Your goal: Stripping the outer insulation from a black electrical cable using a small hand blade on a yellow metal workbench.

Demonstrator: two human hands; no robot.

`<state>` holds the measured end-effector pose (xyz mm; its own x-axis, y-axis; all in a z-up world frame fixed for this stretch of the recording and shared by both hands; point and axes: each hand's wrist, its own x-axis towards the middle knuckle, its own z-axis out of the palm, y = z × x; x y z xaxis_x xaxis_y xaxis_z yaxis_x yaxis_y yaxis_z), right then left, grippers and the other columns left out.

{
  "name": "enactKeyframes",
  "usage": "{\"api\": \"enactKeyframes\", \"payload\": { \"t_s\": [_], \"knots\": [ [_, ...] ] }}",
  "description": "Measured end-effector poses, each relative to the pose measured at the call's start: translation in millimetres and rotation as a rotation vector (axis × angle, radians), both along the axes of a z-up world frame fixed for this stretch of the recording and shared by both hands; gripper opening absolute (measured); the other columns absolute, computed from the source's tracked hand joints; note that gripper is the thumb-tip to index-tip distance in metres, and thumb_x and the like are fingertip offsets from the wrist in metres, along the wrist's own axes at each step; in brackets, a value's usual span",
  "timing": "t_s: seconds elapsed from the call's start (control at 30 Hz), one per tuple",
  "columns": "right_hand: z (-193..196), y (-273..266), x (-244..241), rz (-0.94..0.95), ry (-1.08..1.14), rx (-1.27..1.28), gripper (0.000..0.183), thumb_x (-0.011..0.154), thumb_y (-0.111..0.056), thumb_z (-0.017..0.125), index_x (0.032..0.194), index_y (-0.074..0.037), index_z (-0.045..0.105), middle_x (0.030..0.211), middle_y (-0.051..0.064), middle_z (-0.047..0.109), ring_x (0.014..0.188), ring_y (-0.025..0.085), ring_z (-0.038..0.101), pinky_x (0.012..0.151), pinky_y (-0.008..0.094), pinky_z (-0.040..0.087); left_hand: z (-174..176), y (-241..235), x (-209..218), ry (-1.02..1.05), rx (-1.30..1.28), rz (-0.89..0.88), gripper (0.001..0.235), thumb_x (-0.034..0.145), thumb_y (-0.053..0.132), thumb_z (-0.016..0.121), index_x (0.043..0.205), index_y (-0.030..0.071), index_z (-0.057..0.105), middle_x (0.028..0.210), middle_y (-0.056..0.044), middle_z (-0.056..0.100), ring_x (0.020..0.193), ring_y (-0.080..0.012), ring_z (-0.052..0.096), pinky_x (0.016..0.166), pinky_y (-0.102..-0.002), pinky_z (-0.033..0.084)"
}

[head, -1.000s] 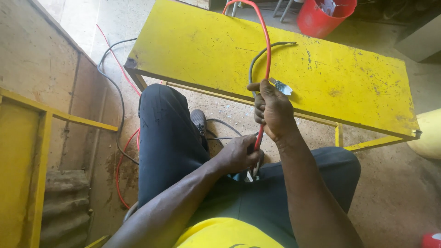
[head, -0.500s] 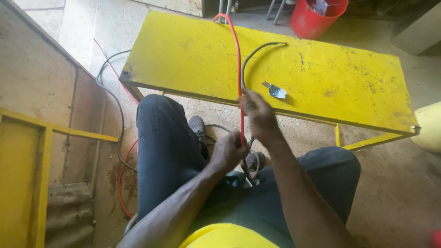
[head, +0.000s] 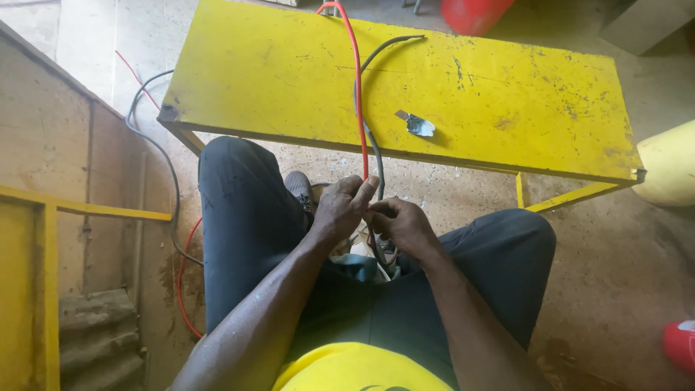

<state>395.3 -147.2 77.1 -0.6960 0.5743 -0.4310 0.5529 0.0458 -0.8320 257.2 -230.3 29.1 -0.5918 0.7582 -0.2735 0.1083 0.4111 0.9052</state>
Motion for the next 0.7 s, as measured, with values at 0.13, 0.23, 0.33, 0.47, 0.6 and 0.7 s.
{"api": "enactKeyframes", "payload": {
  "t_s": [0.13, 0.23, 0.33, 0.47, 0.6, 0.7],
  "knots": [
    [-19, 11, 1, 0.063, 0.096, -0.003, 0.030, 0.095, -0.028, 0.080, 0.112, -0.003, 0.080, 0.075, 0.012, 0.075, 0.073, 0.018, 0.072, 0.072, 0.035, 0.058, -1, -2, 0, -0.011, -0.010, -0.011, 0.052, 0.103, 0.069, 0.054, 0.096, 0.022, 0.076, 0.075, -0.005, 0.077, 0.103, -0.0287, 0.077, 0.098, -0.048, 0.057],
    [-12, 8, 3, 0.061, 0.135, -0.097, 0.019, 0.100, -0.016, 0.072, 0.111, -0.002, 0.079, 0.082, 0.016, 0.077, 0.080, 0.021, 0.074, 0.080, 0.039, 0.060, -7, -7, -1, 0.046, 0.056, 0.007, 0.050, 0.106, 0.064, 0.056, 0.102, 0.019, 0.077, 0.094, -0.010, 0.079, 0.108, -0.0350, 0.076, 0.095, -0.052, 0.058],
    [-17, -1, 2, -0.002, 0.118, -0.197, 0.027, 0.102, -0.023, 0.071, 0.116, 0.000, 0.076, 0.089, 0.017, 0.078, 0.085, 0.024, 0.077, 0.086, 0.043, 0.062, -5, -9, -1, 0.100, 0.071, 0.018, 0.052, 0.107, 0.063, 0.054, 0.096, 0.017, 0.076, 0.098, -0.014, 0.077, 0.110, -0.0418, 0.073, 0.096, -0.054, 0.057],
    [-32, -5, 4, -0.164, 0.075, -0.144, 0.026, 0.105, -0.025, 0.066, 0.113, -0.002, 0.074, 0.087, 0.016, 0.079, 0.086, 0.027, 0.081, 0.084, 0.044, 0.062, -2, -9, 1, 0.148, 0.104, 0.069, 0.055, 0.109, 0.062, 0.051, 0.093, 0.014, 0.075, 0.096, -0.016, 0.076, 0.107, -0.0443, 0.073, 0.094, -0.056, 0.057],
    [-34, -6, 6, -0.258, -0.126, 0.028, 0.030, 0.101, -0.034, 0.063, 0.104, -0.008, 0.078, 0.078, 0.013, 0.078, 0.081, 0.030, 0.081, 0.082, 0.044, 0.060, 4, -5, 3, 0.242, 0.128, 0.099, 0.057, 0.111, 0.060, 0.049, 0.090, 0.014, 0.074, 0.093, -0.017, 0.076, 0.104, -0.0459, 0.073, 0.092, -0.057, 0.057],
    [-70, 34, 33, -0.476, -0.152, 0.045, 0.030, 0.094, -0.024, 0.063, 0.113, -0.003, 0.075, 0.075, 0.015, 0.074, 0.071, 0.029, 0.078, 0.078, 0.044, 0.062, -5, -1, -7, 0.272, 0.219, 0.217, 0.056, 0.111, 0.063, 0.050, 0.084, 0.019, 0.072, 0.083, -0.011, 0.075, 0.095, -0.0387, 0.076, 0.087, -0.051, 0.058]
  ]
}}
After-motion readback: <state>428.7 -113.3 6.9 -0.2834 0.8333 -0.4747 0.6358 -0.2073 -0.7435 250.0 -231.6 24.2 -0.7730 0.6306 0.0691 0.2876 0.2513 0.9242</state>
